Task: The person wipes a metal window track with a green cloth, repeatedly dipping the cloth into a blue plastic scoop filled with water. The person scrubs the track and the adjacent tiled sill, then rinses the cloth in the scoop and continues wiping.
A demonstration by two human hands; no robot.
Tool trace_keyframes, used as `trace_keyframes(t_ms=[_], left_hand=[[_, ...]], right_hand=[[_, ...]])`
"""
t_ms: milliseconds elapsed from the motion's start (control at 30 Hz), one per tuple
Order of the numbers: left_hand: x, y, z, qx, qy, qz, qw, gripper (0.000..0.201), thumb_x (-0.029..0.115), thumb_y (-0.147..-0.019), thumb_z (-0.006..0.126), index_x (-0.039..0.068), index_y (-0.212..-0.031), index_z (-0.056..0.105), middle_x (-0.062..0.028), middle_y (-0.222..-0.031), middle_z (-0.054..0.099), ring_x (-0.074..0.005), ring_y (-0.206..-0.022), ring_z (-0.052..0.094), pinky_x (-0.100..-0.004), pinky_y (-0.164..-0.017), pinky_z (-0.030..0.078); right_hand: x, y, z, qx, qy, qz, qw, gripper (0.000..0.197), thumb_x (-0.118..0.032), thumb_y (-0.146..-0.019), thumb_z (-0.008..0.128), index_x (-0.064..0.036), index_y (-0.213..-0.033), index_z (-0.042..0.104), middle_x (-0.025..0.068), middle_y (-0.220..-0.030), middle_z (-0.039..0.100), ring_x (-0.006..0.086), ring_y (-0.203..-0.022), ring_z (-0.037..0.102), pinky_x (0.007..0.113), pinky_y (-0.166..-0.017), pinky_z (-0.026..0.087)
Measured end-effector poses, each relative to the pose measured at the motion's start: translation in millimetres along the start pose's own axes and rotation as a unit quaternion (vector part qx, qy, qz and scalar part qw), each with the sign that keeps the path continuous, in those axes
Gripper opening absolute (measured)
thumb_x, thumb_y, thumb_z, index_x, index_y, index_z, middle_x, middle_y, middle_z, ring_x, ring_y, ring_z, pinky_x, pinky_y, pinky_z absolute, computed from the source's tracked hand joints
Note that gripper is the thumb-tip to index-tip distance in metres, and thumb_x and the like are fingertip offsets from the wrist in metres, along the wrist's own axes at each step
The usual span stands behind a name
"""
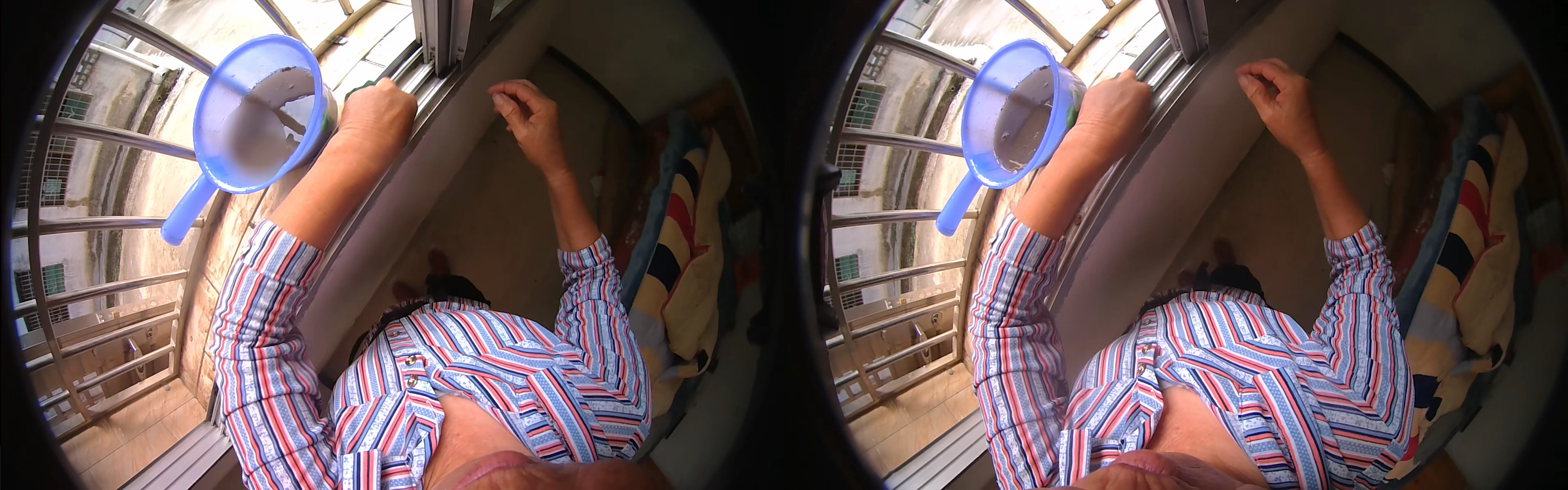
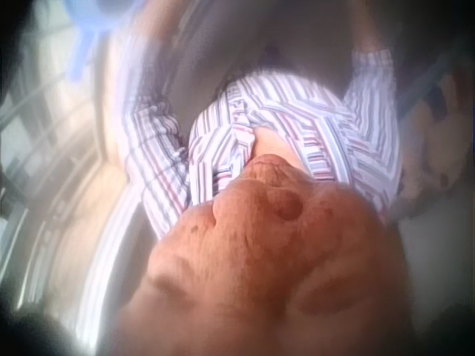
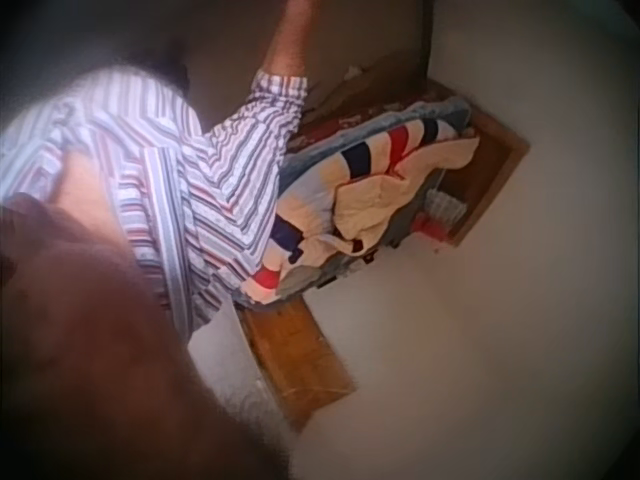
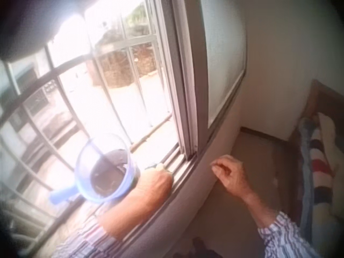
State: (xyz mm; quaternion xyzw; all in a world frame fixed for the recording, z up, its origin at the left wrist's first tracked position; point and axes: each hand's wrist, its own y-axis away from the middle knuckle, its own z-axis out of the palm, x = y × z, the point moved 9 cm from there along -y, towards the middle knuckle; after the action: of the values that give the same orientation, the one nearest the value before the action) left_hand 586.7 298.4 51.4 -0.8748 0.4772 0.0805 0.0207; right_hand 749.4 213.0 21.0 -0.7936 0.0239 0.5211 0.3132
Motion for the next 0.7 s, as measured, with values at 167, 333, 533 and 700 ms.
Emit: trace_keyframes(t_ms=[167,333,533,700], left_hand=[[-1.2,3.7,-43.0,0.007,0.032,-0.045,0.998,0.013,0.0,-0.076,0.062,0.0,-0.084,0.071,-0.026,-0.101,0.062,-0.0367,-0.084,0.068,-0.0425,-0.071,0.057],[12.2,-45.3,-62.1,0.177,0.076,0.019,0.981,0.014,0.002,-0.078,0.059,-0.001,-0.084,0.07,-0.0247,-0.096,0.061,-0.0364,-0.084,0.068,-0.041,-0.073,0.057],[-18.0,-34.7,-28.7,0.11,0.069,0.028,0.991,0.013,0.003,-0.08,0.059,-0.002,-0.083,0.07,-0.0227,-0.098,0.063,-0.037,-0.086,0.068,-0.0416,-0.074,0.056],[-7.6,39.1,-13.8,-0.053,0.066,0.012,0.996,0.007,-0.007,-0.073,0.058,-0.006,-0.077,0.065,-0.0229,-0.096,0.06,-0.0413,-0.081,0.065,-0.0451,-0.074,0.054]], right_hand=[[-2.7,-6.7,-17.0,0.016,-0.037,0.014,0.999,0.013,-0.011,-0.091,0.064,0.0002,-0.096,0.069,0.004,-0.087,0.064,0.0099,-0.073,0.058,0.023,-0.065,0.048],[-10.5,-8.8,-12.0,0.018,-0.015,0.014,1.0,0.013,-0.01,-0.091,0.064,0.0004,-0.097,0.069,0.0034,-0.088,0.064,0.0091,-0.074,0.058,0.022,-0.066,0.048],[-8.0,-9.2,11.4,-0.005,-0.01,0.018,1.0,0.013,-0.011,-0.091,0.064,0.0001,-0.097,0.069,0.0024,-0.087,0.063,0.0085,-0.073,0.058,0.022,-0.064,0.047],[-8.8,-11.2,7.0,-0.013,-0.038,0.034,0.999,0.015,-0.015,-0.093,0.064,-0.0021,-0.098,0.07,0.0002,-0.088,0.064,0.0068,-0.072,0.058,0.02,-0.059,0.046]])
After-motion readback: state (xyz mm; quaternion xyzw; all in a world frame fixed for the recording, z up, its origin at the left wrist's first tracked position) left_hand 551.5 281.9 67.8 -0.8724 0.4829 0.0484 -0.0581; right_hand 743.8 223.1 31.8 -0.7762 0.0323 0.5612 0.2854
